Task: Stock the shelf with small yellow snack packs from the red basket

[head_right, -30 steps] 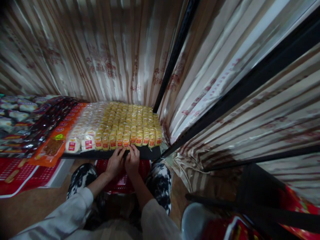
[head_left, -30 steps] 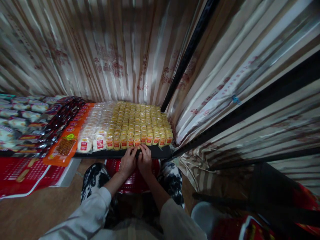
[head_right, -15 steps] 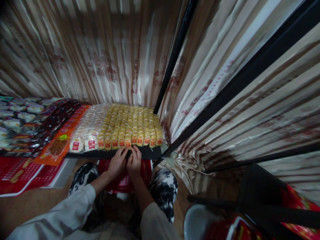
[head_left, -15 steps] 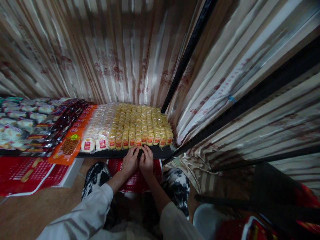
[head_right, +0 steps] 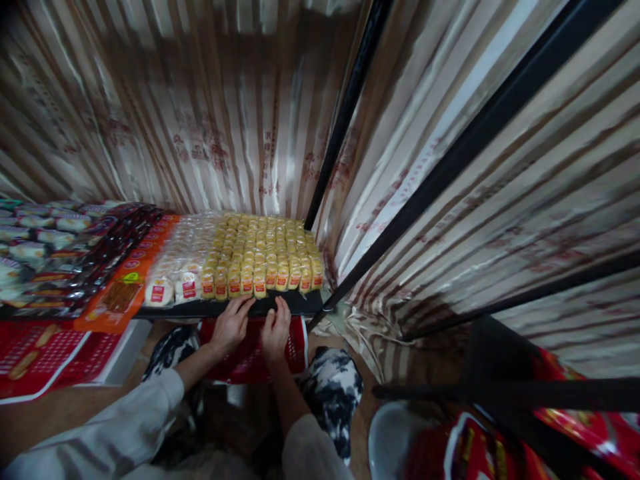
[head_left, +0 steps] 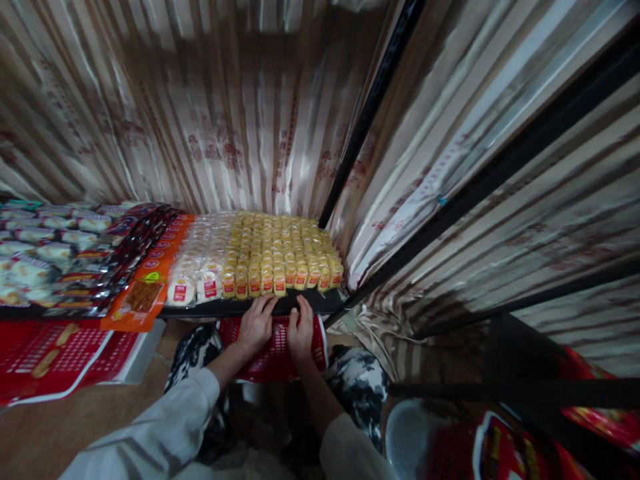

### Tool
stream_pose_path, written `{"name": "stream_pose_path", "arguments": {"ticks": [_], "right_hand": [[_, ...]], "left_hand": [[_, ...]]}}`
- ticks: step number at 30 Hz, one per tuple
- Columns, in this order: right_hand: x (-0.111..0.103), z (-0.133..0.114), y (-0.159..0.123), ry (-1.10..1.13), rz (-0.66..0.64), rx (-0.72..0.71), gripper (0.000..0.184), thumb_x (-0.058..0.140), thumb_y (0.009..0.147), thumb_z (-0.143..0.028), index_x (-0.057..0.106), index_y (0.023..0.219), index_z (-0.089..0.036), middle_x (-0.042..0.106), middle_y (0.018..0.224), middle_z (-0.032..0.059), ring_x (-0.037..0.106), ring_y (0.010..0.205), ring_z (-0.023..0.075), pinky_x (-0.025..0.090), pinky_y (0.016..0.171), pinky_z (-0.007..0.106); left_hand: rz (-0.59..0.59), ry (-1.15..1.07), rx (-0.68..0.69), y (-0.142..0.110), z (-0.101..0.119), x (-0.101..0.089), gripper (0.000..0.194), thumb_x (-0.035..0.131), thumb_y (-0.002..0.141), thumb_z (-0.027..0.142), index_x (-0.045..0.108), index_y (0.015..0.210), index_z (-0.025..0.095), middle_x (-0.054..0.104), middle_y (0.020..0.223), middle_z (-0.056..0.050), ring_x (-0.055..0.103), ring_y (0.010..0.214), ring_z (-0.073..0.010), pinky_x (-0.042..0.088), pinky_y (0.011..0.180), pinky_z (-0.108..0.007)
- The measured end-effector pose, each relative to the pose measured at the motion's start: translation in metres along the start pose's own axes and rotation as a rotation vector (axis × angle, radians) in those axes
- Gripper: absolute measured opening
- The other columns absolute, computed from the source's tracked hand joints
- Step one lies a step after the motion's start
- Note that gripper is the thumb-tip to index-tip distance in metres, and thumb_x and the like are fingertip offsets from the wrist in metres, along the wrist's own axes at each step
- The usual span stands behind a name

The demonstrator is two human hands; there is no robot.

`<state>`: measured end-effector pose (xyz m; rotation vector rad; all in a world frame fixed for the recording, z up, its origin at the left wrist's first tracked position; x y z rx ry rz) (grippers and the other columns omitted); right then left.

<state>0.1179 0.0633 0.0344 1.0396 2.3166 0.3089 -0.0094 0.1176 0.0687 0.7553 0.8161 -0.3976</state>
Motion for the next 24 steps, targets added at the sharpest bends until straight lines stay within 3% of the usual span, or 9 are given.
{"name": "stream_pose_path", "arguments": {"ticks": [4,9,14,19,24], "right_hand": [[-0.004,0.001,-0.004,0.040,0.041,0.117,0.050,0.028,0.091,-0.038,0.042,0.129,-0.009,0.042,0.134,0.0183,0.037,0.126,0.0223,0.029,0.106,0.044],[-0.017,0.011,0.004,0.084,0.144,0.236,0.059,0.024,0.092,-0.043,0.027,0.138,-0.007,0.027,0.144,0.0189,0.024,0.134,0.0227,0.020,0.110,0.044],[-0.026,0.030,0.033,0.078,0.282,0.309,0.062,0.023,0.092,-0.046,0.019,0.142,-0.009,0.017,0.148,0.0180,0.015,0.137,0.0241,0.014,0.110,0.048],[-0.033,0.038,0.057,0.023,0.423,0.290,0.063,0.022,0.092,-0.045,0.017,0.142,-0.007,0.019,0.147,0.0198,0.016,0.137,0.0249,0.016,0.110,0.049],[-0.037,0.048,0.068,-0.032,0.468,0.275,0.064,0.023,0.092,-0.046,0.022,0.140,-0.004,0.021,0.145,0.0233,0.017,0.136,0.0277,0.017,0.109,0.051]], "left_hand": [[0.047,-0.014,0.053,-0.002,0.007,-0.022,0.041,0.037,0.082,0.008,0.053,0.119,0.014,0.053,0.121,-0.010,0.048,0.114,-0.0197,0.042,0.100,-0.036],[0.023,-0.053,0.011,0.002,0.008,-0.044,0.037,0.032,0.090,0.020,0.051,0.122,0.017,0.051,0.128,-0.008,0.045,0.121,-0.0175,0.037,0.105,-0.036],[-0.101,-0.073,0.006,0.027,-0.002,-0.052,0.046,0.027,0.094,0.031,0.035,0.136,0.016,0.026,0.147,-0.010,0.025,0.135,-0.0187,0.028,0.110,-0.038],[-0.243,-0.036,0.134,0.091,0.004,-0.038,0.051,0.019,0.095,0.038,0.023,0.142,0.017,0.004,0.153,-0.007,0.007,0.139,-0.0177,0.018,0.113,-0.037],[-0.402,0.047,0.204,0.159,0.022,0.016,0.056,0.021,0.094,0.039,0.022,0.142,0.010,0.008,0.152,-0.011,0.005,0.139,-0.0193,0.014,0.113,-0.036]]}}
Point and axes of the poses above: each hand's wrist, its own y-axis towards the middle knuckle, its own x-axis out of the palm, z = x × y, the point moved 10 cm from there along y, towards the middle knuckle
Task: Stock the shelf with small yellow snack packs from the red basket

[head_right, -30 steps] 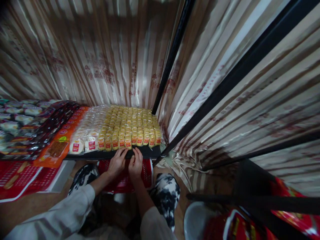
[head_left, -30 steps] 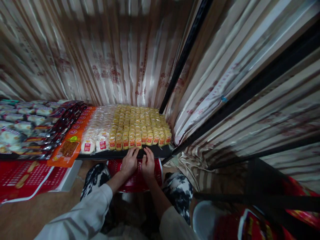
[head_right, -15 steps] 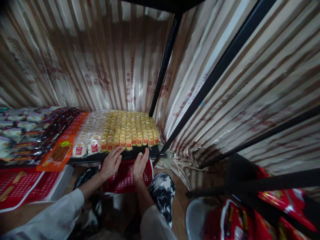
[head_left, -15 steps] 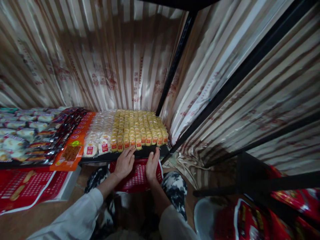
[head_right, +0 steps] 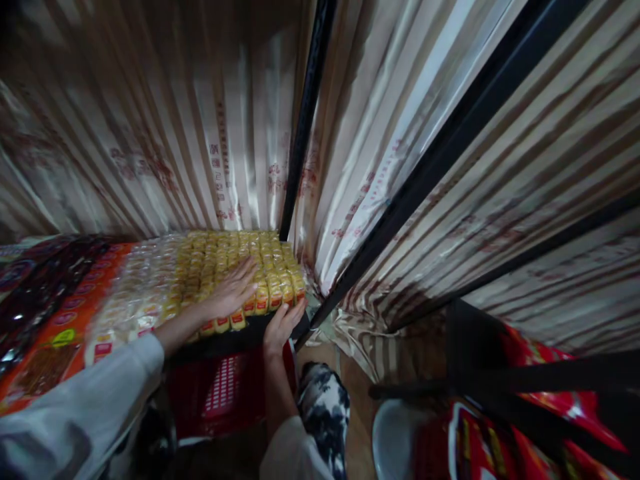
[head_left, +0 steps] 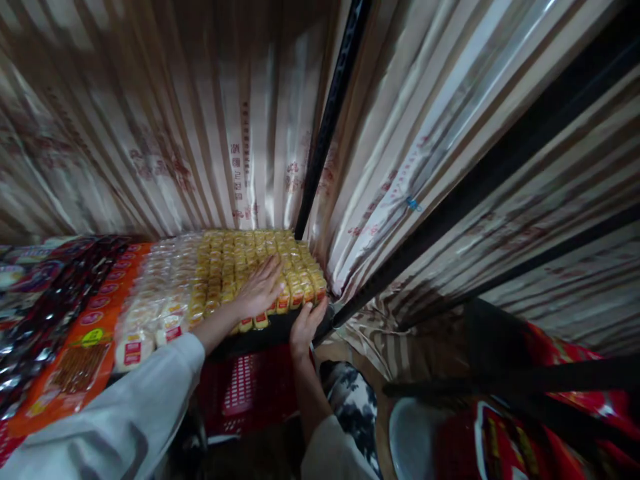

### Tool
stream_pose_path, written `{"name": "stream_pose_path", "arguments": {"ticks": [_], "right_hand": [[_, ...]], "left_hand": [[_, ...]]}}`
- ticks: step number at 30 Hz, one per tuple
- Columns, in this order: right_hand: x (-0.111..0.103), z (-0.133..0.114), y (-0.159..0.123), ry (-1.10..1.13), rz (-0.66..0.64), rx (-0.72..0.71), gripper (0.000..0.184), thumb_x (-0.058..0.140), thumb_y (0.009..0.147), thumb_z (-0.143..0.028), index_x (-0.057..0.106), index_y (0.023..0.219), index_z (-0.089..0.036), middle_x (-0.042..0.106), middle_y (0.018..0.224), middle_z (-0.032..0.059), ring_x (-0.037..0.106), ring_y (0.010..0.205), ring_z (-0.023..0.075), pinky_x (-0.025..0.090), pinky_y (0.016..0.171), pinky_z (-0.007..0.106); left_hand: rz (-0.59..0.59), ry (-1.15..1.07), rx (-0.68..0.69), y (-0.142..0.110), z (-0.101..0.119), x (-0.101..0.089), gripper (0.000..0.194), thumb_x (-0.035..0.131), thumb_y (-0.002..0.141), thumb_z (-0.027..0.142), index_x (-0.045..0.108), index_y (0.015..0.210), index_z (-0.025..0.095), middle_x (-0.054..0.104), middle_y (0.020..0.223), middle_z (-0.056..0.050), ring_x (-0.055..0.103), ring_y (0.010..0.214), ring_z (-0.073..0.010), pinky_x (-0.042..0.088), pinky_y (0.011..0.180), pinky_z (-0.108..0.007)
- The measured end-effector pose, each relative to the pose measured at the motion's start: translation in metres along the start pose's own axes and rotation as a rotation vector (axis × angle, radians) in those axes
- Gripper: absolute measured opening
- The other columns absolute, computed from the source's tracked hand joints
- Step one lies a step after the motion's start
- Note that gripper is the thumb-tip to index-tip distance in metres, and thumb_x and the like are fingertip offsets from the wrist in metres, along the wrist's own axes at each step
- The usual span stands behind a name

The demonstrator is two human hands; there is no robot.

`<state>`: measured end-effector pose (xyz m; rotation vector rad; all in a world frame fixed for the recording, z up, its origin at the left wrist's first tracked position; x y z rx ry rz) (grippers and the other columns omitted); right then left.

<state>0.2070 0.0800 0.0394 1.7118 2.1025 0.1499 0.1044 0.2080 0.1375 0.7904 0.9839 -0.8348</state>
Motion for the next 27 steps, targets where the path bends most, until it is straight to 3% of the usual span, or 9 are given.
{"name": "stream_pose_path", "arguments": {"ticks": [5,10,14,21,27], "right_hand": [[0.006,0.008,0.005,-0.017,0.029,0.013,0.062,0.023,0.092,-0.045,0.022,0.140,-0.005,0.021,0.145,0.0238,0.018,0.136,0.0289,0.018,0.107,0.055],[0.014,0.001,0.004,-0.036,0.001,-0.006,0.063,0.021,0.093,-0.044,0.019,0.139,-0.002,0.019,0.146,0.0253,0.016,0.136,0.0305,0.018,0.108,0.057],[0.018,-0.003,0.004,-0.028,-0.028,-0.021,0.060,0.020,0.094,-0.043,0.017,0.141,-0.005,0.016,0.148,0.0223,0.015,0.137,0.0314,0.017,0.109,0.058],[0.020,-0.006,0.004,-0.033,-0.008,-0.039,0.058,0.025,0.093,-0.039,0.015,0.144,-0.011,0.015,0.149,0.0194,0.011,0.138,0.0309,0.017,0.105,0.065],[0.019,-0.012,0.003,-0.068,0.003,-0.075,0.059,0.021,0.094,-0.039,0.014,0.143,-0.007,0.014,0.148,0.0227,0.010,0.138,0.0311,0.016,0.105,0.065]], "left_hand": [[-0.104,0.045,-0.057,0.067,-0.001,0.036,0.054,0.024,0.093,0.040,0.027,0.141,0.015,0.013,0.151,-0.008,0.003,0.139,-0.0223,0.010,0.113,-0.043],[-0.136,0.054,-0.163,0.102,-0.005,0.058,0.057,0.022,0.092,0.044,0.030,0.140,0.015,0.015,0.151,-0.008,0.005,0.139,-0.0244,0.009,0.112,-0.046],[-0.122,0.075,-0.190,0.109,-0.008,0.070,0.057,0.023,0.091,0.047,0.031,0.140,0.019,0.020,0.150,-0.005,0.008,0.139,-0.0234,0.008,0.112,-0.046],[-0.146,0.079,-0.162,0.101,-0.005,0.078,0.060,0.025,0.090,0.047,0.030,0.140,0.014,0.021,0.150,-0.009,0.010,0.139,-0.0229,0.009,0.113,-0.043],[-0.118,0.062,-0.152,0.095,0.000,0.078,0.059,0.025,0.090,0.048,0.031,0.139,0.016,0.018,0.151,-0.007,0.009,0.139,-0.0229,0.010,0.113,-0.044]]}}
Point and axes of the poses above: each hand's wrist, its own y-axis towards the middle knuckle, its own x-axis out of the palm, z = x × y, the point moved 10 cm from there along y, towards the middle knuckle
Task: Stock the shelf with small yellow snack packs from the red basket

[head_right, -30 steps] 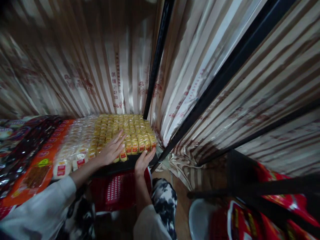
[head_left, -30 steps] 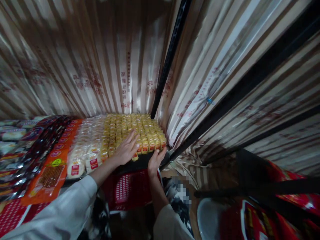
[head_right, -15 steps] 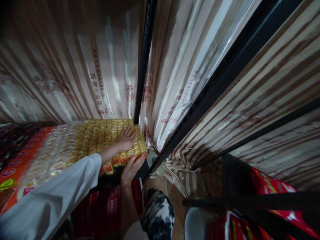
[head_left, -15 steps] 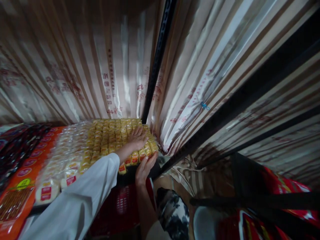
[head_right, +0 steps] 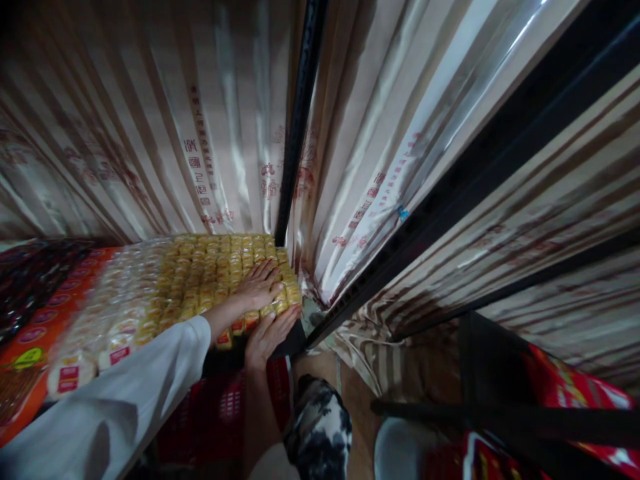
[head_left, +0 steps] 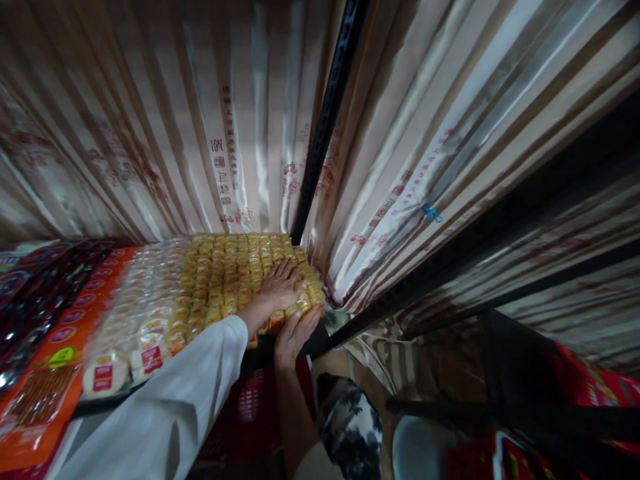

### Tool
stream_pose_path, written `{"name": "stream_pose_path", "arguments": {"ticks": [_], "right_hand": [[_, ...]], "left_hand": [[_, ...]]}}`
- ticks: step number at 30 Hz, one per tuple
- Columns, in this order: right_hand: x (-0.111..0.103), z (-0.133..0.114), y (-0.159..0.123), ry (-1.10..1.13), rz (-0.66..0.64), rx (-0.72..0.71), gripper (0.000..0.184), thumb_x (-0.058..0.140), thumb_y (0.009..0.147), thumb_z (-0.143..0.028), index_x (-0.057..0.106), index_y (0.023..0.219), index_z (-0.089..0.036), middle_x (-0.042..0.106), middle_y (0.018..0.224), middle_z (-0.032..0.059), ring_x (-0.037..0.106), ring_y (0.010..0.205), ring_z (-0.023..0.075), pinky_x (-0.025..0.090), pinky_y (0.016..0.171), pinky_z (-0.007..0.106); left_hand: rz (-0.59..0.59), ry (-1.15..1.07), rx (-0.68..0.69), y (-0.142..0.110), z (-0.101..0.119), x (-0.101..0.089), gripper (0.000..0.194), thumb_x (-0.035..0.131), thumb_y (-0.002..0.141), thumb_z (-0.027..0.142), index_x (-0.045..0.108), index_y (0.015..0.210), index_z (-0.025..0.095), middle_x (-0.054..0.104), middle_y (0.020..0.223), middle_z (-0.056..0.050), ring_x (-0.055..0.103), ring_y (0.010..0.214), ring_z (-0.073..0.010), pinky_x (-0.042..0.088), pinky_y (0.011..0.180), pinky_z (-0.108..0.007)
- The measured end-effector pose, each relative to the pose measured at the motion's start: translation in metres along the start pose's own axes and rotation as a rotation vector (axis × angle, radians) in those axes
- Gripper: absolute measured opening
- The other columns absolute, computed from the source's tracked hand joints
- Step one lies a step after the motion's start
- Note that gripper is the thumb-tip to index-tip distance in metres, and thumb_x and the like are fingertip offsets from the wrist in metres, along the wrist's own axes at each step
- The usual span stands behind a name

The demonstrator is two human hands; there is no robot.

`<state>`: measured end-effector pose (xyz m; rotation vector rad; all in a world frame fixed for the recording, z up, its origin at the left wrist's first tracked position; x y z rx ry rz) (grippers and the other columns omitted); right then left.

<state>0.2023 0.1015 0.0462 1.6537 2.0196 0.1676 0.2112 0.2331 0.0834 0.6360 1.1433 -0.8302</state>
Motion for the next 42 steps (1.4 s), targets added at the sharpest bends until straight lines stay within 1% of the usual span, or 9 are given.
{"name": "stream_pose_path", "arguments": {"ticks": [15,19,24,26,28,32,34,37,42], "right_hand": [[0.001,0.001,0.001,-0.043,0.021,-0.055,0.058,0.025,0.094,-0.037,0.017,0.143,-0.008,0.019,0.147,0.0228,0.016,0.137,0.0285,0.020,0.106,0.056],[-0.004,0.004,0.001,-0.007,0.017,-0.042,0.058,0.026,0.093,-0.040,0.023,0.141,-0.007,0.020,0.146,0.0227,0.016,0.137,0.0275,0.018,0.108,0.054],[-0.027,-0.009,0.002,0.048,0.001,-0.059,0.053,0.024,0.094,-0.038,0.030,0.138,-0.010,0.021,0.146,0.0207,0.018,0.137,0.0269,0.019,0.108,0.054],[-0.039,-0.023,0.010,0.056,-0.017,-0.085,0.051,0.025,0.094,-0.038,0.032,0.137,-0.011,0.022,0.147,0.0185,0.021,0.136,0.0262,0.022,0.108,0.052],[-0.042,-0.041,0.025,0.042,-0.072,-0.137,0.051,0.026,0.093,-0.039,0.035,0.136,-0.012,0.024,0.146,0.0166,0.025,0.135,0.0250,0.027,0.107,0.050],[0.002,-0.090,0.055,-0.083,-0.354,-0.374,0.049,0.024,0.094,-0.037,0.044,0.130,-0.010,0.042,0.137,0.0140,0.029,0.133,0.0202,0.026,0.109,0.043],[0.042,-0.110,0.058,-0.193,-0.542,-0.518,0.050,0.024,0.094,-0.037,0.044,0.131,-0.010,0.042,0.139,0.0121,0.023,0.136,0.0199,0.024,0.110,0.042],[0.099,-0.121,0.052,-0.383,-0.766,-0.648,0.052,0.023,0.094,-0.038,0.038,0.137,-0.013,0.032,0.145,0.0094,0.010,0.139,0.0208,0.017,0.112,0.041],[0.160,-0.116,0.035,-0.605,-1.052,-0.727,0.053,0.019,0.094,-0.046,0.028,0.142,-0.024,0.018,0.151,0.0010,0.000,0.140,0.0201,0.006,0.112,0.039]], "left_hand": [[-0.069,-0.006,-0.012,0.001,-0.005,0.001,0.064,0.022,0.089,0.051,0.026,0.142,0.015,0.013,0.152,-0.007,0.004,0.140,-0.0222,0.007,0.113,-0.043],[-0.039,-0.018,-0.033,0.000,-0.003,-0.010,0.060,0.027,0.089,0.049,0.033,0.139,0.015,0.013,0.152,-0.007,0.002,0.140,-0.0240,0.007,0.113,-0.045],[0.315,-0.176,0.022,-0.033,0.019,-0.065,0.042,0.031,0.092,0.035,0.053,0.120,0.014,0.041,0.139,-0.009,0.027,0.133,-0.0218,0.022,0.111,-0.039],[0.519,-0.360,-0.081,-0.069,0.014,-0.080,0.036,0.027,0.093,0.029,0.060,0.100,0.015,0.058,0.116,-0.009,0.049,0.114,-0.0179,0.038,0.100,-0.033],[0.701,-0.533,-0.216,-0.115,0.006,-0.076,0.034,0.027,0.094,0.026,0.059,0.085,0.017,0.063,0.090,-0.006,0.058,0.091,-0.0157,0.047,0.085,-0.031],[0.668,-0.596,-0.095,-0.175,0.024,-0.032,0.031,0.031,0.092,0.023,0.055,0.073,0.018,0.061,0.074,-0.004,0.059,0.072,-0.0137,0.050,0.068,-0.026],[0.620,-0.372,0.037,-0.192,0.036,-0.015,0.027,0.034,0.090,0.020,0.060,0.083,0.017,0.064,0.092,-0.007,0.059,0.091,-0.0180,0.048,0.080,-0.032],[0.574,0.017,0.282,-0.205,0.045,0.003,0.028,0.038,0.088,0.018,0.059,0.106,0.014,0.054,0.126,-0.008,0.040,0.124,-0.0232,0.033,0.102,-0.037],[0.436,0.376,0.468,-0.202,0.023,0.026,0.042,0.037,0.090,0.022,0.045,0.129,0.011,0.036,0.144,-0.007,0.021,0.136,-0.0215,0.007,0.113,-0.038]]}}
Point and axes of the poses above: each hand's wrist, its own y-axis towards the middle knuckle, its own x-axis out of the palm, z = x × y, the point moved 10 cm from there along y, towards the middle knuckle
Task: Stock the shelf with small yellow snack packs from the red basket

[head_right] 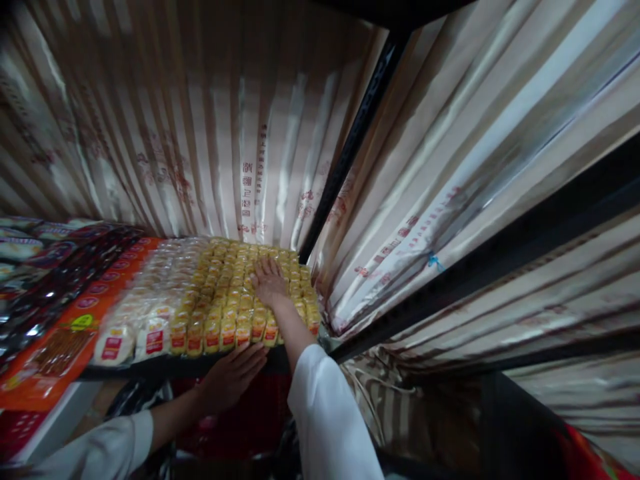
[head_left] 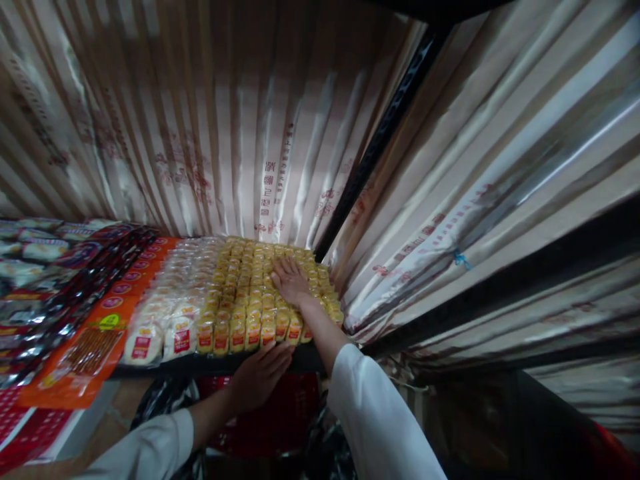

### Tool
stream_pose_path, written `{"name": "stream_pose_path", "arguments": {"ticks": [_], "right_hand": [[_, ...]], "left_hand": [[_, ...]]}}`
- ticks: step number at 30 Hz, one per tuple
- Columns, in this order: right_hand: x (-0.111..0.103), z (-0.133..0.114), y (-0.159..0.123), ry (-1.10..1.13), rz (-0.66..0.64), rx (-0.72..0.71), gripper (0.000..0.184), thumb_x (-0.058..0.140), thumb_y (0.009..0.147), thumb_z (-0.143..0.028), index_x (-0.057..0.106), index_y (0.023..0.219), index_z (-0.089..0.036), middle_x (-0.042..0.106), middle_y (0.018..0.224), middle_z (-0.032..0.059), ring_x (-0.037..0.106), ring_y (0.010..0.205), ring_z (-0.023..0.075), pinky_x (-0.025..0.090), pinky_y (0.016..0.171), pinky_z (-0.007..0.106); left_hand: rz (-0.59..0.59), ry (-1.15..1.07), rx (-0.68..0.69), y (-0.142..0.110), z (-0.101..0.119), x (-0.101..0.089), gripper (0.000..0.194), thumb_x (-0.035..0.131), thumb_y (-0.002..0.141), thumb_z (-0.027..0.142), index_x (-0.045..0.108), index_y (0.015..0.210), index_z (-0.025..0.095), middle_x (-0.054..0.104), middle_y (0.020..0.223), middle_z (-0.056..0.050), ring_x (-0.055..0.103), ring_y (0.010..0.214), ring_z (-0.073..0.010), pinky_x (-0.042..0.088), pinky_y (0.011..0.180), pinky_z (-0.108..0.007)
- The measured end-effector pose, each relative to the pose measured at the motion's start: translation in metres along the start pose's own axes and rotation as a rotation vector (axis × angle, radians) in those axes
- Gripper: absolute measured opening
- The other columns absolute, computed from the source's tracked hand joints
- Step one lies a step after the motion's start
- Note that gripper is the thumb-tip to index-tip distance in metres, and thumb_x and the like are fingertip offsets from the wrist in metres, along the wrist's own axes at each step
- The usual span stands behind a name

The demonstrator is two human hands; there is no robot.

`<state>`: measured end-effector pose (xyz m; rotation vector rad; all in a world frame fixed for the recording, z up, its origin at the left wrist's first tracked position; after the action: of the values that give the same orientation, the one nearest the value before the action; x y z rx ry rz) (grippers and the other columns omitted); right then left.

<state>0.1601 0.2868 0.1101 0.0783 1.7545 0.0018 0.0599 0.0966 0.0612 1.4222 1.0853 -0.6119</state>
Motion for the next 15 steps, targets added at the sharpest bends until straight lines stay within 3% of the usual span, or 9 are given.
{"name": "stream_pose_path", "arguments": {"ticks": [6,15], "right_hand": [[0.028,0.004,0.015,-0.052,-0.146,0.014,0.058,0.012,0.092,-0.052,0.021,0.143,-0.026,0.008,0.152,-0.0011,-0.008,0.139,0.0193,-0.001,0.111,0.042],[0.039,0.008,0.015,-0.045,-0.175,0.027,0.062,0.010,0.090,-0.058,0.015,0.144,-0.029,0.003,0.153,-0.0022,-0.004,0.140,0.0174,-0.004,0.110,0.038]], "left_hand": [[-0.069,-0.004,0.066,0.006,-0.009,0.006,0.046,0.033,0.093,0.031,0.035,0.137,0.019,0.026,0.148,-0.005,0.017,0.138,-0.0191,-0.002,0.114,-0.038],[-0.069,0.017,0.032,0.011,-0.021,0.013,0.053,0.030,0.093,0.034,0.028,0.140,0.009,0.025,0.148,-0.009,0.013,0.139,-0.0201,-0.003,0.114,-0.036]]}}
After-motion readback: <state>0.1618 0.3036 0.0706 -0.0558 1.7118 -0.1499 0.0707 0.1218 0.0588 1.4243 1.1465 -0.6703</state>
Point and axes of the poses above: each hand's wrist, its own y-axis towards the middle knuckle, its own x-axis out of the palm, z = x × y, the point moved 10 cm from there along y, towards the middle knuckle
